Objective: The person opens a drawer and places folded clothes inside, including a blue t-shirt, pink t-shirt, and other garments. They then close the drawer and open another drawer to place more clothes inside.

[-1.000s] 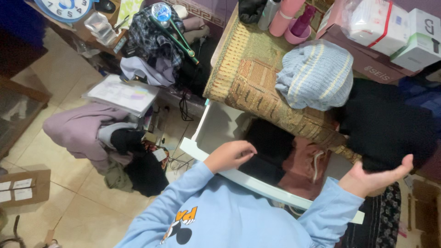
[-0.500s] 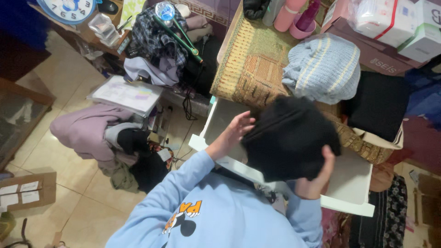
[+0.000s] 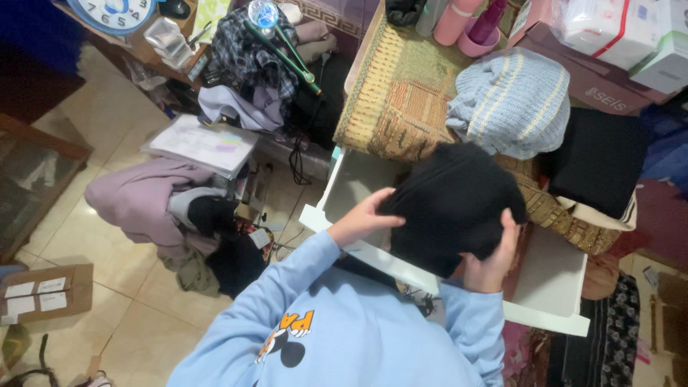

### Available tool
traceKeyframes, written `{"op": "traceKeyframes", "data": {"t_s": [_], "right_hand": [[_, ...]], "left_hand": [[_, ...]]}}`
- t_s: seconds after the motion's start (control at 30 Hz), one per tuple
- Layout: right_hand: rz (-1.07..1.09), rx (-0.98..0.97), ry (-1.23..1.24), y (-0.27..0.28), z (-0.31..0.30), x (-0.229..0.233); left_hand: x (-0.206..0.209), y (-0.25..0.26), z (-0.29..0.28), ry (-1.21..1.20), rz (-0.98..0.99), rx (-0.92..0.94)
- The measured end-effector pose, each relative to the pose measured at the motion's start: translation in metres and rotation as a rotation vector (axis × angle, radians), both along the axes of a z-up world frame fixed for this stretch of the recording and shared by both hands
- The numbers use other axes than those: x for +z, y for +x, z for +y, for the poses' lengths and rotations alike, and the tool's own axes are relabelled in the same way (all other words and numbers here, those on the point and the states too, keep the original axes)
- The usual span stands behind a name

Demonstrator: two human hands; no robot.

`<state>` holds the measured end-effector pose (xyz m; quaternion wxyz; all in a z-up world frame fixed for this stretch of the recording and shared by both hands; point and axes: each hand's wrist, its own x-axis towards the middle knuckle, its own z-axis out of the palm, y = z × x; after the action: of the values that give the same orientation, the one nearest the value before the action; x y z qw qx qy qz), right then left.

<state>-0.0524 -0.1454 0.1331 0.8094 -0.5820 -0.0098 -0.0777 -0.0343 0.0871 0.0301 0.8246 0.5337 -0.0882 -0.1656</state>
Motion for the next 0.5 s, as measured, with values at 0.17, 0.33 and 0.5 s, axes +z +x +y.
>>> {"op": "traceKeyframes", "data": {"t_s": [0.17, 0.33, 0.5], "right_hand": [[0.103, -0.160, 0.209, 0.021, 0.002, 0.007], [-0.033, -0.110, 0.075, 0.035, -0.009, -0.006], [-0.037, 0.037, -0.103, 0.023, -0.017, -0.035]], "left_hand": [[-0.025, 0.014, -0.003, 0.188, -0.025, 0.407], [-0.024, 0.006, -0.008, -0.355, 0.157, 0.143], [0.003, -0.005, -0.031, -0.738, 0.464, -0.043]]}}
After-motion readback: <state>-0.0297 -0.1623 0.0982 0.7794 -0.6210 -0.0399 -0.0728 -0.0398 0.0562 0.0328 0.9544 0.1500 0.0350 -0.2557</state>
